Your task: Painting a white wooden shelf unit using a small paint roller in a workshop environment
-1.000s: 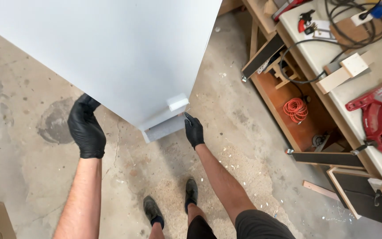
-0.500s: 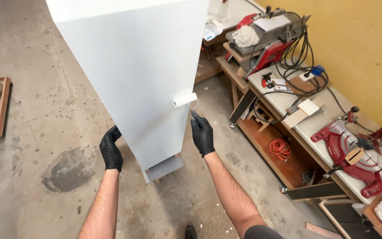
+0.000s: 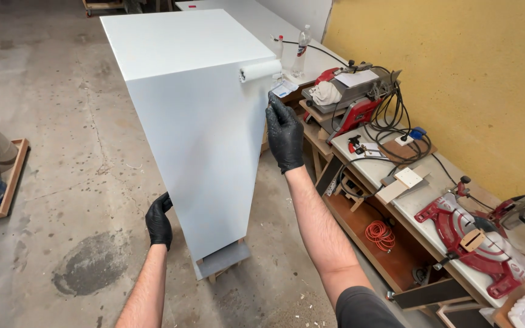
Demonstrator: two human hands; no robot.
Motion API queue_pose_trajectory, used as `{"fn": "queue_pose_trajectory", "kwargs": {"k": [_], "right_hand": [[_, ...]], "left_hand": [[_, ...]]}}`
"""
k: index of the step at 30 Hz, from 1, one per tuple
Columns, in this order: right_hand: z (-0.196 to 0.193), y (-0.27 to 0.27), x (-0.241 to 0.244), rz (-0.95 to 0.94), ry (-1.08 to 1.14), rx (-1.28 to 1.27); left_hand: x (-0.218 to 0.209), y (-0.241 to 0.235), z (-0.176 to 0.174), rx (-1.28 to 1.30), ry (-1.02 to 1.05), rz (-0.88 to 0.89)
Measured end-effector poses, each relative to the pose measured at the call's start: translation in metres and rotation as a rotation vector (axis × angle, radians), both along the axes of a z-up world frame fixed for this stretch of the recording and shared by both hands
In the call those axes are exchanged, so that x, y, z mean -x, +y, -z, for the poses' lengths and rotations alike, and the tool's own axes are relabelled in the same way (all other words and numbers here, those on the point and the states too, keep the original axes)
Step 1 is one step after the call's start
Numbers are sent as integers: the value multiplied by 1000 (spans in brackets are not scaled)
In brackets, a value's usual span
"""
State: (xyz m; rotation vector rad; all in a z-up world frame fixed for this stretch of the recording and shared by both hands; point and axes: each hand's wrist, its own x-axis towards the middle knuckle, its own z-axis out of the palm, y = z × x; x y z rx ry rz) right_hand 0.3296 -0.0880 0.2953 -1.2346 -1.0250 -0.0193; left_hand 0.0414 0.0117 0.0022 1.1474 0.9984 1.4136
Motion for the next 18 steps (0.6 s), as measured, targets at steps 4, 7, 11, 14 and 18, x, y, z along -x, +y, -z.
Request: {"fn": "queue_pose_trajectory", "kwargs": {"k": [4, 7, 11, 14, 18], "right_hand": [[-13, 4, 3, -41, 41, -68], [-10, 10, 11, -7, 30, -15], [12, 19, 19, -25, 47, 31], [36, 12, 23, -21, 43, 67], [95, 0, 33, 3, 21, 17]], "left_hand": [[-2, 3, 4, 26, -26, -8], [-1, 5, 8, 9, -23, 3], [1, 5, 7, 14, -13, 19], [2, -2, -1, 19, 7, 19], [4, -2, -3, -2, 18, 30]]}}
